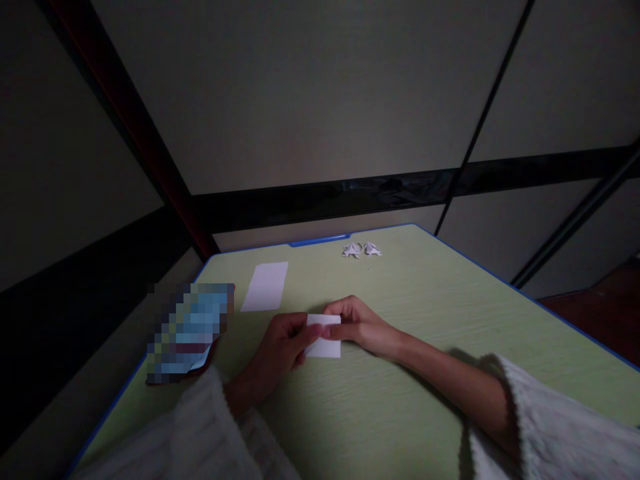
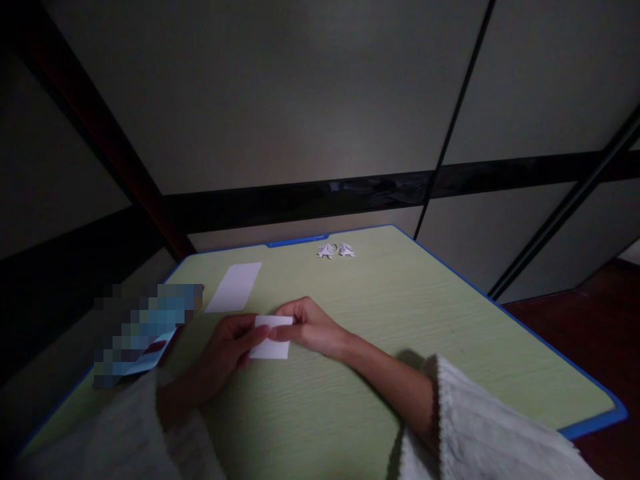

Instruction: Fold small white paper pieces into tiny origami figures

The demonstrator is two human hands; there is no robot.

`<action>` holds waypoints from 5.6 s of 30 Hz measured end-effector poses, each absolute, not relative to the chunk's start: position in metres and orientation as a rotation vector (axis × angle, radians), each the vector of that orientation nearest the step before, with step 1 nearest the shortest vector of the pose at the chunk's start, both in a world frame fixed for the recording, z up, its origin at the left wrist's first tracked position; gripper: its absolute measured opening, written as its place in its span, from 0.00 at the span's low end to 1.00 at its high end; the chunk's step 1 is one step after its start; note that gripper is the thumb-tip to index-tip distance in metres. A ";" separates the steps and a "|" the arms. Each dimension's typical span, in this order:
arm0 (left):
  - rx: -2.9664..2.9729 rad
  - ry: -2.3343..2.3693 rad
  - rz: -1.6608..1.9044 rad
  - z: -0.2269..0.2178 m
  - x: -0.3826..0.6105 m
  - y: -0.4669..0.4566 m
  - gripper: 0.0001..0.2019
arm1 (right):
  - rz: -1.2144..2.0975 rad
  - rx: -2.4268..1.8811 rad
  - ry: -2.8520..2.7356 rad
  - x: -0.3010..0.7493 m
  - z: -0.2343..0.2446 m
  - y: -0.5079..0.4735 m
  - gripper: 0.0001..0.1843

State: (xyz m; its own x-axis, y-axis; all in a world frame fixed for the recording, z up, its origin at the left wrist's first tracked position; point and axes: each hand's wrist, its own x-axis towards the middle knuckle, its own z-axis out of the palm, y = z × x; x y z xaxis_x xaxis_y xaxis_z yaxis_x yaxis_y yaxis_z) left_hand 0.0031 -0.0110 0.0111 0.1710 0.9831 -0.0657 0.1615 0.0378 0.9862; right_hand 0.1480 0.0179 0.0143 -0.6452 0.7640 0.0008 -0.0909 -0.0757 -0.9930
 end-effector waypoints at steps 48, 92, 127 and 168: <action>1.084 1.070 1.271 0.006 0.004 -0.004 0.03 | 1.435 -0.642 -1.505 0.143 0.014 0.016 0.14; 1.353 1.276 1.084 0.009 0.006 -0.004 0.09 | 1.451 -0.945 -1.345 0.142 0.015 0.017 0.11; 1.420 1.236 1.036 0.012 0.003 -0.006 0.11 | 1.482 -0.928 -1.706 0.143 0.012 0.017 0.20; 1.248 1.115 0.962 0.007 0.000 -0.006 0.08 | 2.109 -0.531 -1.633 0.165 0.006 0.035 0.08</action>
